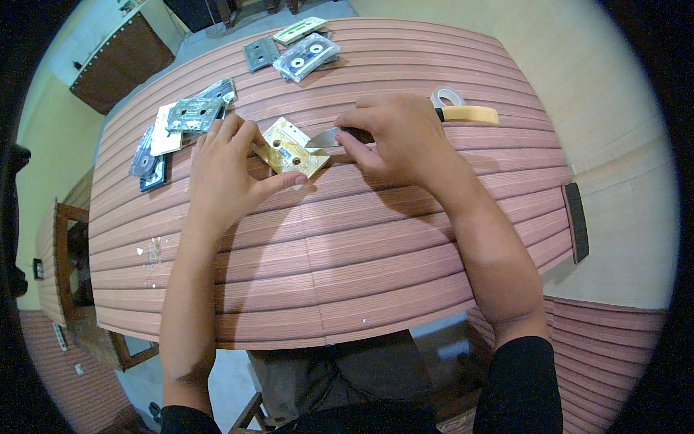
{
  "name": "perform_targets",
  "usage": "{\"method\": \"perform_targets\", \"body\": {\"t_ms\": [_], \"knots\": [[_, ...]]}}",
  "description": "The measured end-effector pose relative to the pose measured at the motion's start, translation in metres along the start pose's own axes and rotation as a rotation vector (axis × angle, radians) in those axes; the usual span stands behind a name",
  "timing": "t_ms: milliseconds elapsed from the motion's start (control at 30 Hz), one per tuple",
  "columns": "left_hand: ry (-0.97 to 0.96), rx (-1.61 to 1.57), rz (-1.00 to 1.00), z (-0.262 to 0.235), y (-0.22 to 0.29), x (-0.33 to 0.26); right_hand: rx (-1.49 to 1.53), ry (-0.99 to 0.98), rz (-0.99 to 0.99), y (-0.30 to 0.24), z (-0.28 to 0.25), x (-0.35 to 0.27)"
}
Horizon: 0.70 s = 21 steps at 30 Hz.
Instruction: The person uses a knife to scrape and clean the surface of a yellow cassette tape, then applies clear tape to the label area. They handle several cassette tapes on the table, moving them aside and picking up another one to continue the process.
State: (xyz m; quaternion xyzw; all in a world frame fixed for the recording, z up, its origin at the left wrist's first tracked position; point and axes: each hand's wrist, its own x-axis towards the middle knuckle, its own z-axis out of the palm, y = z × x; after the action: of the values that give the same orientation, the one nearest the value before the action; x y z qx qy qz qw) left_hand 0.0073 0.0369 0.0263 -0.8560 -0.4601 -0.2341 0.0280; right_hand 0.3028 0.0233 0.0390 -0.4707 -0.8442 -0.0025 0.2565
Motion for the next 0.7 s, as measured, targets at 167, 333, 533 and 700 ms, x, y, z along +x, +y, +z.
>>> {"method": "perform_targets", "body": {"t_ms": [167, 333, 533, 700], "knots": [[-0.252, -0.02, -0.209, -0.012, 0.018, 0.012, 0.011, 0.028, -0.02, 0.003, 0.002, 0.002], [-0.4, -0.105, -0.287, -0.019, 0.008, 0.014, 0.009, -0.003, 0.017, 0.003, 0.002, 0.001], [-0.051, -0.376, 0.163, 0.013, -0.004, -0.001, 0.081, -0.003, 0.006, 0.007, 0.006, 0.001], [-0.169, -0.601, 0.091, 0.01, -0.014, -0.003, 0.183, 0.015, -0.095, 0.006, 0.016, -0.001]]}}
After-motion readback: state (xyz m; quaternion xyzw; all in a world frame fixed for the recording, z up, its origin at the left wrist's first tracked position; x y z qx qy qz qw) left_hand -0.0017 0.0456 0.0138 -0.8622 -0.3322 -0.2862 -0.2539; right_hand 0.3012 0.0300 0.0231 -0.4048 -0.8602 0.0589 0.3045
